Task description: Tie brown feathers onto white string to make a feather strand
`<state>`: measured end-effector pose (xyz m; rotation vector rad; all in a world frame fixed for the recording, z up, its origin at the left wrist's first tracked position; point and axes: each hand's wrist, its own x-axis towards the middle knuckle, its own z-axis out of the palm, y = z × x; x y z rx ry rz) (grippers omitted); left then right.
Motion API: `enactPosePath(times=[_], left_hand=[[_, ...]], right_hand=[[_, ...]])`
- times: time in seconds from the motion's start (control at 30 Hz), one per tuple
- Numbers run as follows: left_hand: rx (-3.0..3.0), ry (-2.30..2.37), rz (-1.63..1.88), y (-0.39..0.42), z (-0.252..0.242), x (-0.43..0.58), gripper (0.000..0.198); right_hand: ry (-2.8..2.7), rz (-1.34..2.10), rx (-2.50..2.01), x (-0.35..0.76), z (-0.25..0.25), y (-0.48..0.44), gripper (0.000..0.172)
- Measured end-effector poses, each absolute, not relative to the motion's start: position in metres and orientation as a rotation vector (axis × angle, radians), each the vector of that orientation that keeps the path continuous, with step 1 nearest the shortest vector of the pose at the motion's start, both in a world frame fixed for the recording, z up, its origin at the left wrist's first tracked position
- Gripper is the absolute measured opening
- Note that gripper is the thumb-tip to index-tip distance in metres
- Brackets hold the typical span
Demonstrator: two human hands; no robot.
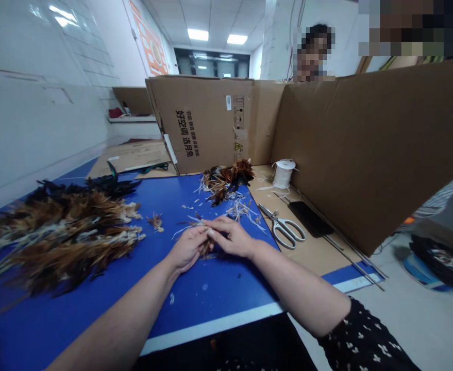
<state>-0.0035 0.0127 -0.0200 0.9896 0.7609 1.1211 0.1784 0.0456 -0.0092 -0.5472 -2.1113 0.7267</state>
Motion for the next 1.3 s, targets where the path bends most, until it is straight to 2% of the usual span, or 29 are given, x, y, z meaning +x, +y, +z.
enactPosePath(times=[0.13,0.27,0.37,0.53,0.87,1.0,1.17,1.23,1.3], left_hand=[[1.016,0.764,1.342,0.019,-0.021,-0.006,0.029],[1.094,0.822,1.503,0.022,-0.023,-0.009,0.020],[1.128,0.807,1.503,0.021,-0.021,-0.008,0.019],[1.135,0.761,1.434,0.017,-0.018,-0.005,0.022],[1.346,0.751,1.366,0.013,-0.015,-0.006,0.032],[1.405,0.769,1.328,0.013,-0.016,-0.008,0.034],[1.340,0.758,1.345,0.014,-0.017,-0.008,0.028],[1.320,0.772,1.419,0.016,-0.019,-0.008,0.026],[1.304,0.787,1.479,0.018,-0.021,-0.008,0.025]], right_hand=[[-1.981,0.718,-0.691,0.179,-0.008,0.050,0.044],[-1.844,0.994,-0.740,0.177,-0.007,0.052,0.040],[-1.760,1.238,-0.667,0.174,-0.004,0.048,0.044],[-1.796,1.460,-0.555,0.168,0.001,0.040,0.046],[-1.543,1.741,-0.512,0.167,-0.010,0.043,0.043],[-1.569,1.764,-0.503,0.169,-0.011,0.044,0.045],[-1.655,1.711,-0.557,0.170,-0.011,0.044,0.044],[-1.764,1.482,-0.624,0.172,-0.008,0.043,0.043],[-1.860,1.098,-0.684,0.174,-0.004,0.043,0.037]])
